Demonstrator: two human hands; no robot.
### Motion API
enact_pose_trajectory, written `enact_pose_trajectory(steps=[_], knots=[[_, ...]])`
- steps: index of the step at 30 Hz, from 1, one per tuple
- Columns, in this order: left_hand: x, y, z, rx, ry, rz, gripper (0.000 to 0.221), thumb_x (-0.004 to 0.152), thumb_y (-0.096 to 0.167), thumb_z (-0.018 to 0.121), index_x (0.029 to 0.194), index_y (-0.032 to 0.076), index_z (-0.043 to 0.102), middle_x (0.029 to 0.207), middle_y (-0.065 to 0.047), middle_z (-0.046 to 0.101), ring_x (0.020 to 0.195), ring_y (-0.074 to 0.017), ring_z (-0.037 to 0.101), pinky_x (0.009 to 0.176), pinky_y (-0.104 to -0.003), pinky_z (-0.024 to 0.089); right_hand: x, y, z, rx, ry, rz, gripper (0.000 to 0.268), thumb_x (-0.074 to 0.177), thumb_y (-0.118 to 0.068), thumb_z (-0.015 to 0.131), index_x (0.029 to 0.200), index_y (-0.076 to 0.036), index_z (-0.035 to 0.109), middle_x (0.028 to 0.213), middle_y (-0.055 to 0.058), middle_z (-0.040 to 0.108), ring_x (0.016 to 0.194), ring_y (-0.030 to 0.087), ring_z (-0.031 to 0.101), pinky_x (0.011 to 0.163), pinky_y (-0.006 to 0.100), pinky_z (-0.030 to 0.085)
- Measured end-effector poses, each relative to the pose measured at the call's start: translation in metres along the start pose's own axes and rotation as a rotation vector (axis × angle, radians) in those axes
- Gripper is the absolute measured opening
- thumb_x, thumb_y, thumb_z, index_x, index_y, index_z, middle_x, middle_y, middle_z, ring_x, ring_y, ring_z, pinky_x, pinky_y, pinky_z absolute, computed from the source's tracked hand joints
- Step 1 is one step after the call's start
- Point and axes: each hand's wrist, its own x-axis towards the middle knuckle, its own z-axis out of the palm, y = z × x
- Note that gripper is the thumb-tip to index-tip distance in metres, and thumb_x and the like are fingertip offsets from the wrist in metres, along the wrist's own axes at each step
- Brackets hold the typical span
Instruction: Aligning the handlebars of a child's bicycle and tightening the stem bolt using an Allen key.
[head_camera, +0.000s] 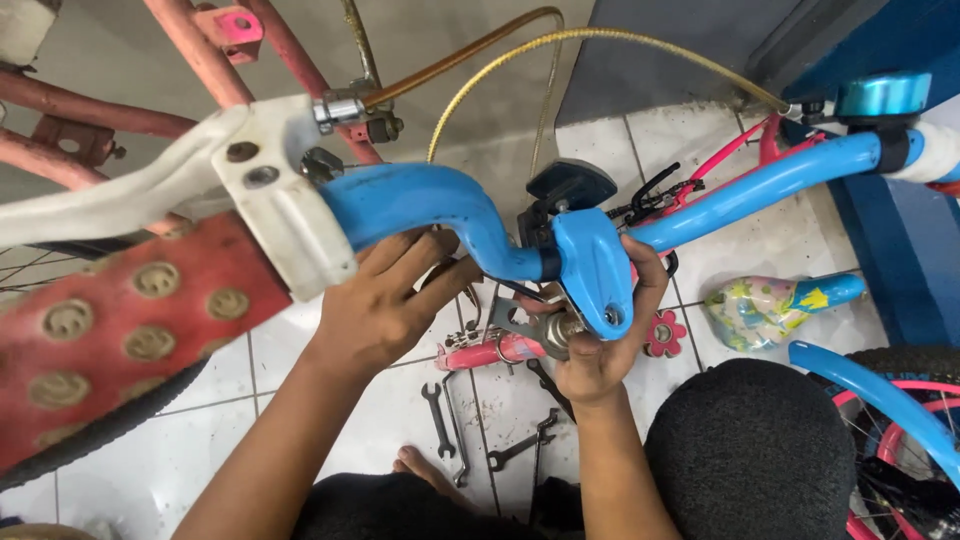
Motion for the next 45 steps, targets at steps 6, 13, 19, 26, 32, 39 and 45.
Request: enact_pose_trajectory(steps=[6,13,19,26,32,39,45], knots=[[-0.004,0.005,0.007,-0.075,0.030,-0.005,0.030,0.098,-0.003,0.051,0.111,0.010,0.074,0.095,-0.011,0.063,0.080,-0.0277,0.064,0.078,-0.039,0.053,-0.004,0.002,-0.008,-0.416,0.015,-0.178,0.080,0.106,-0.072,0.037,0.154,-0.007,0.028,0.149,0.012,0.033,0.132,0.028,0.047,0.115,0.042,0.045],[0.022,0.007,-0.005,0.047,0.084,0.053,0.020,0.094,-0.001,0.063,0.099,0.012,0.077,0.089,-0.009,0.064,0.082,-0.0294,0.065,0.084,-0.040,0.051,0.012,-0.015,0.009,-0.073,0.062,-0.178,0.088,0.090,-0.060,0.068,0.144,0.000,0.032,0.098,0.017,0.071,0.082,0.015,0.069,0.079,0.026,0.061],[0.027,0.015,-0.011,0.067,0.145,0.087,0.020,0.099,0.001,0.060,0.094,0.012,0.075,0.085,-0.008,0.059,0.073,-0.0259,0.058,0.074,-0.037,0.047,0.002,-0.040,0.003,-0.526,-0.068,-0.085,0.059,0.109,-0.029,0.044,0.157,-0.003,0.021,0.152,0.024,0.045,0.123,0.034,0.060,0.105,0.043,0.050],[0.039,0.043,-0.008,-0.051,0.184,0.050,0.014,0.100,0.005,0.068,0.089,0.009,0.076,0.081,-0.008,0.060,0.067,-0.0268,0.052,0.065,-0.035,0.044,0.017,-0.055,-0.027,-0.530,-0.068,-0.172,0.055,0.109,-0.029,0.043,0.152,0.004,0.035,0.141,0.025,0.059,0.111,0.028,0.066,0.097,0.036,0.053],[0.046,0.056,0.002,-0.080,0.177,0.095,0.017,0.100,0.003,0.065,0.089,0.010,0.076,0.081,-0.008,0.058,0.066,-0.0266,0.049,0.061,-0.036,0.041,0.008,-0.044,-0.050,-0.376,0.029,-0.154,0.064,0.102,-0.038,0.053,0.153,0.000,0.043,0.107,0.023,0.072,0.104,0.024,0.064,0.094,0.039,0.056],[0.050,0.059,0.008,-0.082,-0.001,-0.013,0.015,0.093,0.008,0.068,0.084,0.018,0.075,0.079,-0.003,0.056,0.066,-0.0265,0.056,0.059,-0.037,0.045,0.010,-0.065,-0.057,-0.347,0.014,-0.130,0.068,0.100,-0.042,0.052,0.152,0.002,0.042,0.069,0.009,0.066,0.066,0.016,0.062,0.070,0.027,0.054],[0.098,0.070,0.006,-0.037,0.013,-0.008,0.014,0.094,0.000,0.075,0.081,0.002,0.069,0.074,-0.017,0.062,0.069,-0.0352,0.061,0.064,-0.042,0.046,0.010,-0.072,-0.057,-0.330,-0.005,-0.144,0.070,0.102,-0.047,0.048,0.152,0.002,0.040,0.067,0.007,0.065,0.063,0.011,0.059,0.066,0.023,0.050]])
